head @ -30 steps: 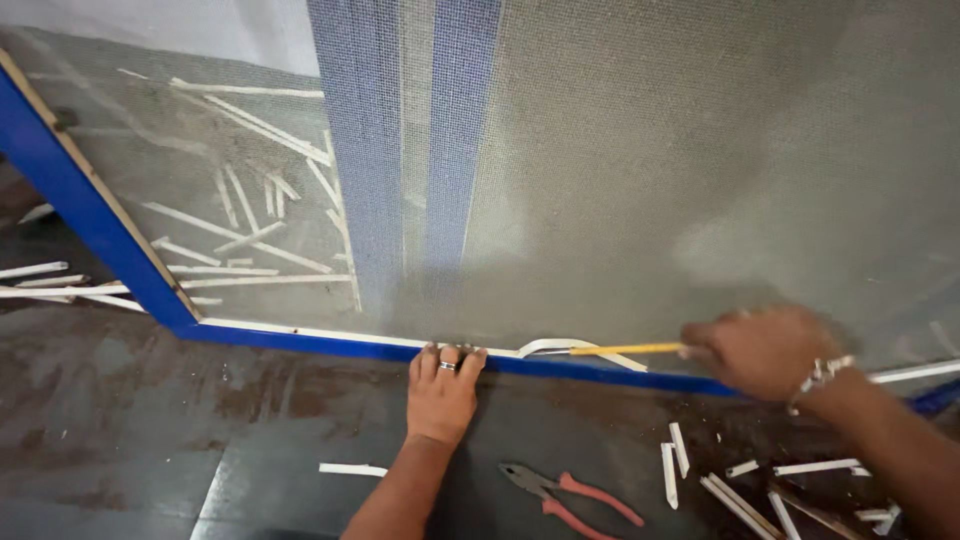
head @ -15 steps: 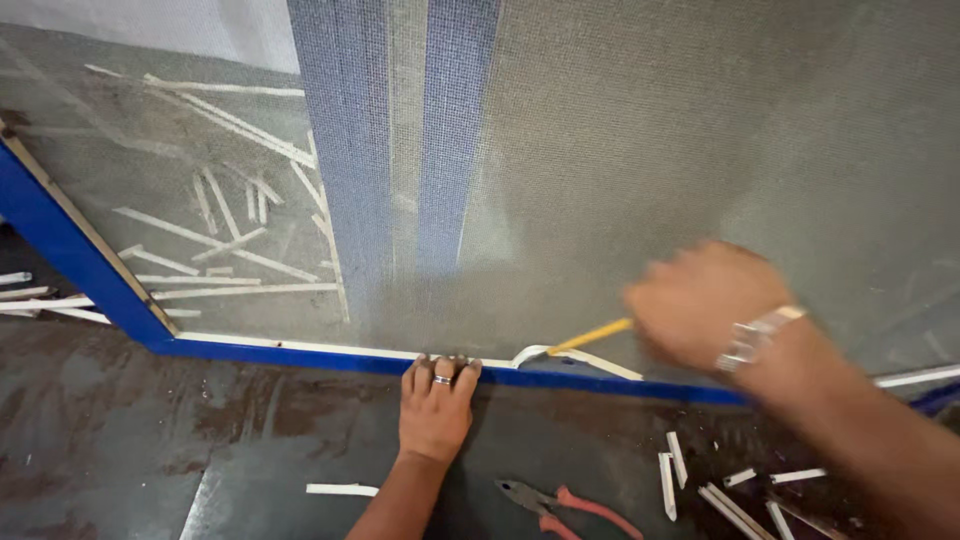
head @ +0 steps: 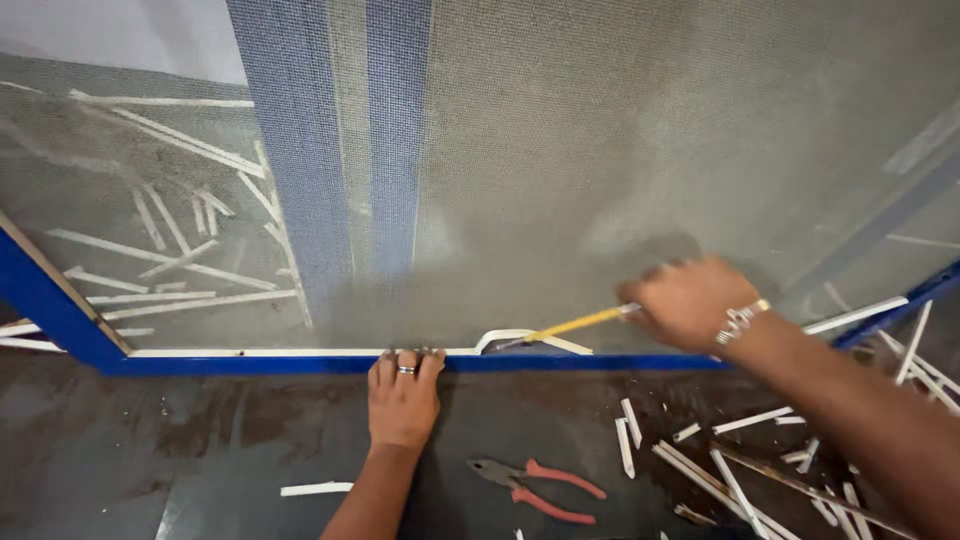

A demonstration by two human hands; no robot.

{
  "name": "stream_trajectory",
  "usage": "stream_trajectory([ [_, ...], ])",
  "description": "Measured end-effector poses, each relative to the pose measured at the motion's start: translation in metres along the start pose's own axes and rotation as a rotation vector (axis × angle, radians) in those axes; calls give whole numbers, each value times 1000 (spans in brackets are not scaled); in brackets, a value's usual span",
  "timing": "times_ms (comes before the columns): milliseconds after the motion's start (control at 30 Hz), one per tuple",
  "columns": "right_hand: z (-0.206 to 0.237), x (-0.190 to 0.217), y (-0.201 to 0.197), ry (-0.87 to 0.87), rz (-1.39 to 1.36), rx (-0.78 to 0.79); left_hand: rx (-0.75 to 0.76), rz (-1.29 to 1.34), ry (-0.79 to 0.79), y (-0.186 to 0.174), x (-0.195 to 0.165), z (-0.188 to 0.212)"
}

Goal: The person is installing a window screen by securing a white spline into the groove of a blue window frame. They use a screwdriver to push the spline into place and pliers to trim excess material. The task involves working along the edges of the frame to ensure the screen is taut and properly secured.

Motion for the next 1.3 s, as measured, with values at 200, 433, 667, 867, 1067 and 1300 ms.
stream_trajectory([
  [200, -22, -22, 156, -34, -355, -348, -29, 4, -10, 0, 2, -1],
  [433, -43, -4, 182, -195, -387, -645, -1, -42, 12, 14, 4, 9],
  [667, -8, 10, 55, -78, -49, -128, 8, -25, 13, 14, 3, 6],
  [867, -10, 25, -19, -52, 171, -41, -27, 63, -93, -8, 3, 0],
  [1067, -13, -7, 81, 54, -273, -154, 56, 320, -577, -21, 134, -21],
  [1300, -45, -8, 196, -108, -308, -260, -142, 134, -1032, -156, 347, -38],
])
Point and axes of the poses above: each hand's wrist, its own z-axis away from the middle knuckle, its own y-axis out of the palm, x = y × z, the point moved 10 cm from there along -z, towards the middle knuckle, and after that the axes turned 7 degrees about -y, right-handed, at the moved point
